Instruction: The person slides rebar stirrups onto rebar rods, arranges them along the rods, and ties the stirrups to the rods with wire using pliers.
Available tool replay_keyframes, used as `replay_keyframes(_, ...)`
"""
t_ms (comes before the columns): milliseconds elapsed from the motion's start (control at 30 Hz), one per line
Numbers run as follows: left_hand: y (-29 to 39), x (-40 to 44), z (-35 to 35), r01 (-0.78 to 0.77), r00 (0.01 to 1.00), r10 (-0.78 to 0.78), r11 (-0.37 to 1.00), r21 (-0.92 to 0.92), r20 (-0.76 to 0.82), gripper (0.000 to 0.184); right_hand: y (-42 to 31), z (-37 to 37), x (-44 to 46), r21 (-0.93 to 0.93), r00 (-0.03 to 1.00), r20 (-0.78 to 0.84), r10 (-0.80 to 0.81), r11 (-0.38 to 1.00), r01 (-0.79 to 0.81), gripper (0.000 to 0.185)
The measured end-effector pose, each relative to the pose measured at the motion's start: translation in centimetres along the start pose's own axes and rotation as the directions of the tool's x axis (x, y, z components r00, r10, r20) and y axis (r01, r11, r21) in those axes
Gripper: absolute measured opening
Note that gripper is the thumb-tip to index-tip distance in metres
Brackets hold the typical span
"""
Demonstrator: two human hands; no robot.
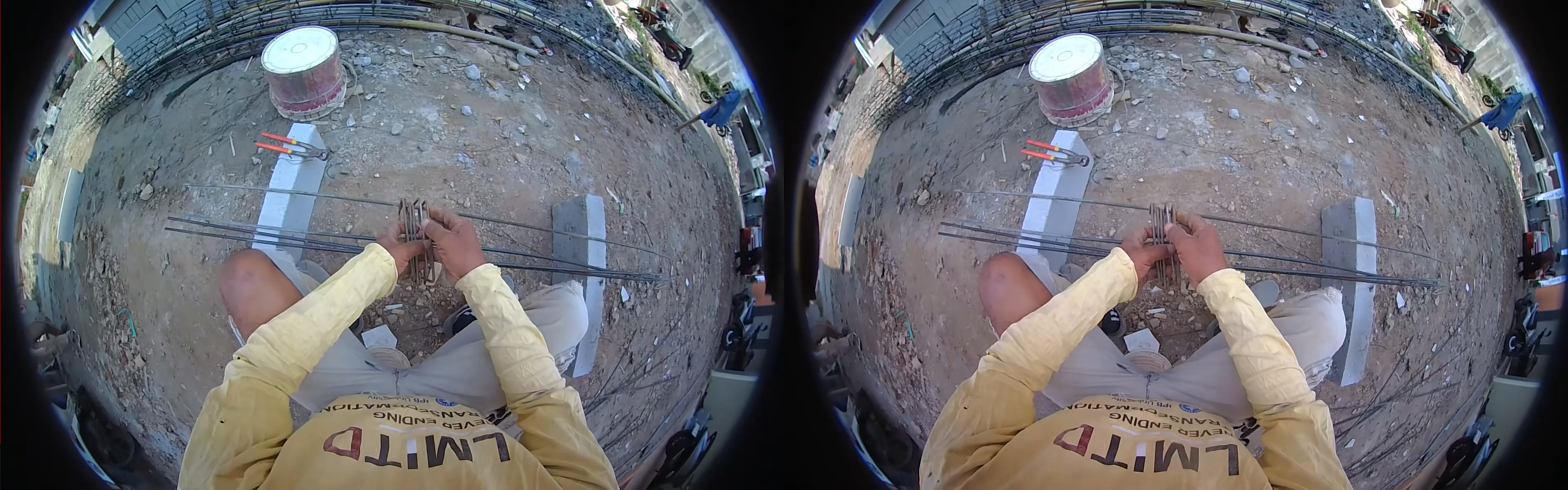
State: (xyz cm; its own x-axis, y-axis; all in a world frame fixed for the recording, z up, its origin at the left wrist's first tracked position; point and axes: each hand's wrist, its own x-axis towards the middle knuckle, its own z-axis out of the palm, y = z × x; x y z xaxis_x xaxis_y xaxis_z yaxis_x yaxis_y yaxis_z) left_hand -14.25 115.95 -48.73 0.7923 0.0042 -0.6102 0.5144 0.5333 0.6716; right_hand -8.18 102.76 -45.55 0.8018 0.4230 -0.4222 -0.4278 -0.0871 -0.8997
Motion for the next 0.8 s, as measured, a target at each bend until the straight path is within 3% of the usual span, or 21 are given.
replay_keyframes(67, -1.3, 1.5, -0.9, -0.01, 0.999, 0.012, 0.999, 0.047, -0.044, 0.061, -0.7, 0.7, -0.8, 0.099, 0.997, 0.07, 0.028, 0.994, -0.035, 0.047)
replay_keyframes(133, -2.7, 2.8, -1.6, -0.083, 0.996, 0.087, 0.99, 0.111, -0.031, 0.066, -1.6, 1.3, -1.5, 0.1, 0.997, 0.04, 0.071, 0.992, -0.075, 0.046)
replay_keyframes(167, 0.8, -0.5, 0.2, -0.012, 0.994, 0.039, 0.967, 0.256, -0.099, 0.067, -1.8, 1.7, -1.7, 0.096, 0.994, 0.042, 0.097, 0.99, -0.1, 0.045)
replay_keyframes(233, -0.3, 0.2, 0.0, -0.162, 0.984, 0.171, 0.976, 0.148, -0.049, 0.063, -2.0, 1.6, -1.9, 0.069, 0.986, 0.144, 0.082, 0.993, -0.093, 0.05)
replay_keyframes(333, -0.4, 0.6, -0.2, -0.155, 0.979, 0.17, 0.98, 0.128, -0.112, 0.052, -2.6, 1.8, -2.0, -0.036, 0.986, 0.167, 0.009, 0.999, -0.003, 0.052)
replay_keyframes(367, 1.8, -1.9, 0.3, -0.14, 0.98, 0.16, 0.978, 0.156, -0.12, 0.046, -2.6, 1.8, -1.9, -0.041, 0.988, 0.148, -0.034, 0.998, 0.041, 0.052)
replay_keyframes(433, 2.3, -0.6, -0.9, -0.019, 0.972, 0.109, 0.92, 0.392, -0.208, 0.053, -3.7, 2.1, -2.1, -0.075, 0.995, 0.088, -0.05, 0.996, 0.057, 0.049)
replay_keyframes(533, 3.9, -1.0, -2.9, -0.169, 0.951, 0.229, 0.949, 0.266, -0.21, 0.055, -4.2, 0.9, -1.8, -0.087, 0.998, 0.016, -0.065, 0.994, 0.066, 0.044)
replay_keyframes(633, 7.8, -2.9, -5.2, -0.321, 0.896, 0.37, 0.922, 0.215, -0.248, 0.036, -4.6, 0.8, -1.9, -0.096, 0.998, -0.029, -0.064, 0.994, 0.061, 0.04)
replay_keyframes(700, 12.1, -6.9, -6.7, -0.38, 0.865, 0.421, 0.905, 0.191, -0.273, 0.034, -4.4, 0.4, -1.7, -0.102, 0.998, -0.025, -0.056, 0.993, 0.054, 0.039)
replay_keyframes(800, 15.3, -8.4, -11.2, -0.648, 0.707, 0.63, 0.759, 0.061, -0.321, 0.032, -2.9, -0.2, -0.7, -0.262, 0.998, -0.014, -0.053, 0.964, 0.048, 0.038)
